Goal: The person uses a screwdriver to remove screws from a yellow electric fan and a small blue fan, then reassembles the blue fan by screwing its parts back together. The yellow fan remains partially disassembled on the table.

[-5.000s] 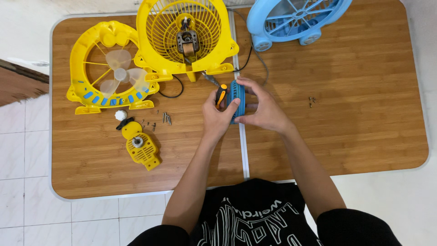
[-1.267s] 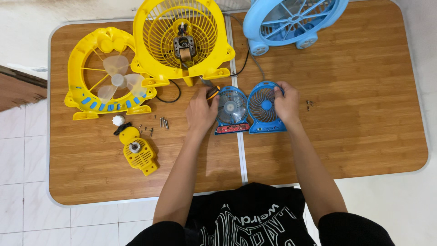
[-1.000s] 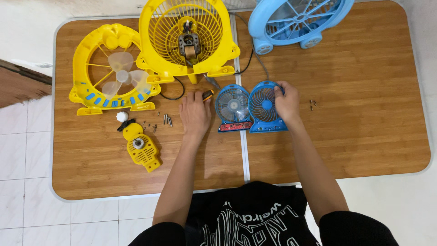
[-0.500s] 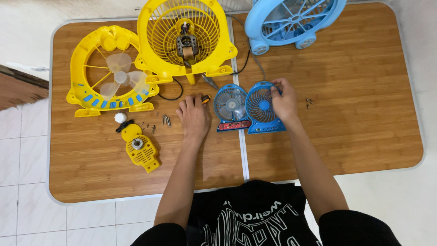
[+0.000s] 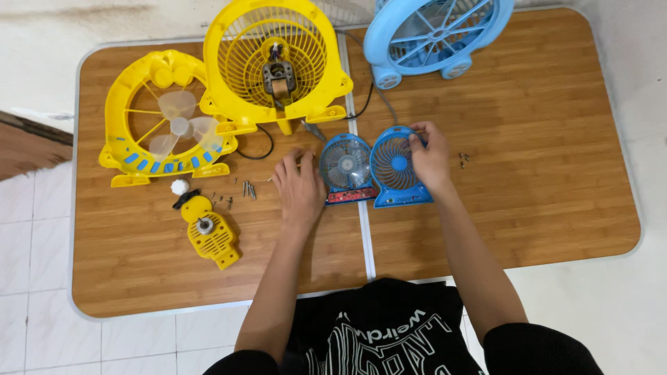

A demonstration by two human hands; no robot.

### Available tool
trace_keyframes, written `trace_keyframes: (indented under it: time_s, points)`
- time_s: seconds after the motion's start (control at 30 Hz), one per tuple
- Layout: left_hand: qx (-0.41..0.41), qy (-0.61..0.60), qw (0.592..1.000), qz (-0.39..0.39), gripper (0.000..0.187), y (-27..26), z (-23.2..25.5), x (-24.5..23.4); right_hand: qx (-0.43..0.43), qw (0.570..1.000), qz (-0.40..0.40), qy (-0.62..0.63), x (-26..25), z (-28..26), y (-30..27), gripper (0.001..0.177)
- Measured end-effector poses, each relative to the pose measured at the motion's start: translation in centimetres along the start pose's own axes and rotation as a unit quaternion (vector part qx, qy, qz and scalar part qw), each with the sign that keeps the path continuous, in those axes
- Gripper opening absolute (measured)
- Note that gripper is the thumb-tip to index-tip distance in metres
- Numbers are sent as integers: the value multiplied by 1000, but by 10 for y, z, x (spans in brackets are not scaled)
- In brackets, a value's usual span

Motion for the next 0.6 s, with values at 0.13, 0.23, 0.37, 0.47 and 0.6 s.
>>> trace_keyframes:
  time_s: [0.13,0.23,0.37,0.47,0.6]
  points:
    - [39,-80,996,-19,43,-5,41,1,-42,999,16,-26,-6,-3,-3,15]
    - [57,-139,988,-47,42,-4,74,7,-46,998,29,-25,-11,-3,-5,15]
    - [2,-223,967,-126,50,-2,106,26,-42,998,31,23,-21,2,-9,15]
    - [-17,-271,952,-141,52,-1,122,36,-20,997,31,65,-29,9,-10,17]
    - [-73,-283,940,-173,50,-1,133,59,-50,997,58,12,-51,2,-17,26]
Point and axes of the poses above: each hand's wrist, its own y-axis towards the middle knuckle, its own x-axis out of the palm, z = x × y, the point moved 6 cm from there along y, towards the middle knuckle, and after that the axes turned 7 degrees about -x, right-handed, at the moved point
